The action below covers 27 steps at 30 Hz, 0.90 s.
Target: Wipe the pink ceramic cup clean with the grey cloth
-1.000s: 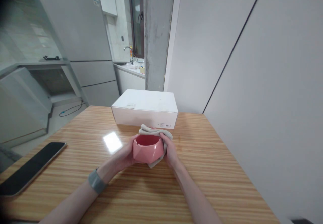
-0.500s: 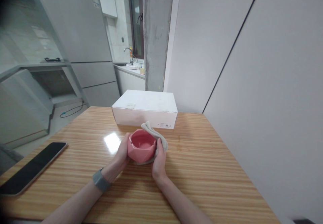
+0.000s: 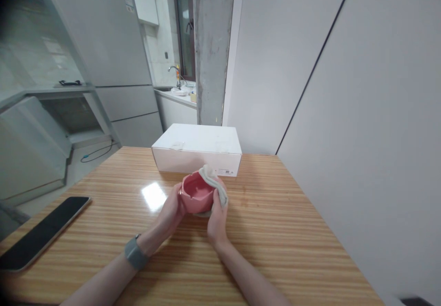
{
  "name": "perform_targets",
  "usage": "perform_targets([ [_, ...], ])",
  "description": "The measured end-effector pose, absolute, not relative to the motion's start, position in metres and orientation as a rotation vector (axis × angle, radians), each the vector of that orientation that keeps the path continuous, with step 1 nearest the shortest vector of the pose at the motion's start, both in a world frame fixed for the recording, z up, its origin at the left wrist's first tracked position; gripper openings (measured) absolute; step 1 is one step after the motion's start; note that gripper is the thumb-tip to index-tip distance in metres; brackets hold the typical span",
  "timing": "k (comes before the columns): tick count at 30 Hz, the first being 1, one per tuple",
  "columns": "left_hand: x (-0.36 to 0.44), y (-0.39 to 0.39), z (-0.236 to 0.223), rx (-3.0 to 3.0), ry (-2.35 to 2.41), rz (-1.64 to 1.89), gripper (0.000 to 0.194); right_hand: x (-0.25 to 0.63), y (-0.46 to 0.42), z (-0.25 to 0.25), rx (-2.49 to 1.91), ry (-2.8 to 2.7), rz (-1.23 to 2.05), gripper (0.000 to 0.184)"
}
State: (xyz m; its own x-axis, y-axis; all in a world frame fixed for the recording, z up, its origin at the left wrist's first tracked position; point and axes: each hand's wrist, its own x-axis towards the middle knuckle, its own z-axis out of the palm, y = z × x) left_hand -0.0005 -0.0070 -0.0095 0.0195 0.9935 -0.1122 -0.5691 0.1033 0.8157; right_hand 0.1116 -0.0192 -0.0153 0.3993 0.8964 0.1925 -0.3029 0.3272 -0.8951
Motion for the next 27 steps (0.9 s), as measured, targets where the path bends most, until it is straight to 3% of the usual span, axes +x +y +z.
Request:
perform_targets([
  [4,-0.007,-0.006,-0.004,0.867,0.883,1.166,0.041,0.136,0.000,-0.005,-0.843,-0.488,1.186,0.031],
  [8,-0.018,-0.002,0.003,1.287,1.048,1.233,0.051,0.146,0.006,-0.001,-0.834,-0.489,1.338,0.028],
  [14,-0.024,-0.010,0.016,1.349,0.756,1.118,0.073,0.136,0.001,-0.005,-0.854,-0.541,1.391,0.027],
  [22,-0.022,-0.011,0.018,1.501,0.922,1.262,0.066,0.134,0.000,-0.001,-0.787,-0.590,1.413,0.030],
  [27,-0.012,-0.016,0.013,1.504,1.095,1.428,0.073,0.129,-0.001,-0.003,-0.800,-0.580,1.357,0.032],
])
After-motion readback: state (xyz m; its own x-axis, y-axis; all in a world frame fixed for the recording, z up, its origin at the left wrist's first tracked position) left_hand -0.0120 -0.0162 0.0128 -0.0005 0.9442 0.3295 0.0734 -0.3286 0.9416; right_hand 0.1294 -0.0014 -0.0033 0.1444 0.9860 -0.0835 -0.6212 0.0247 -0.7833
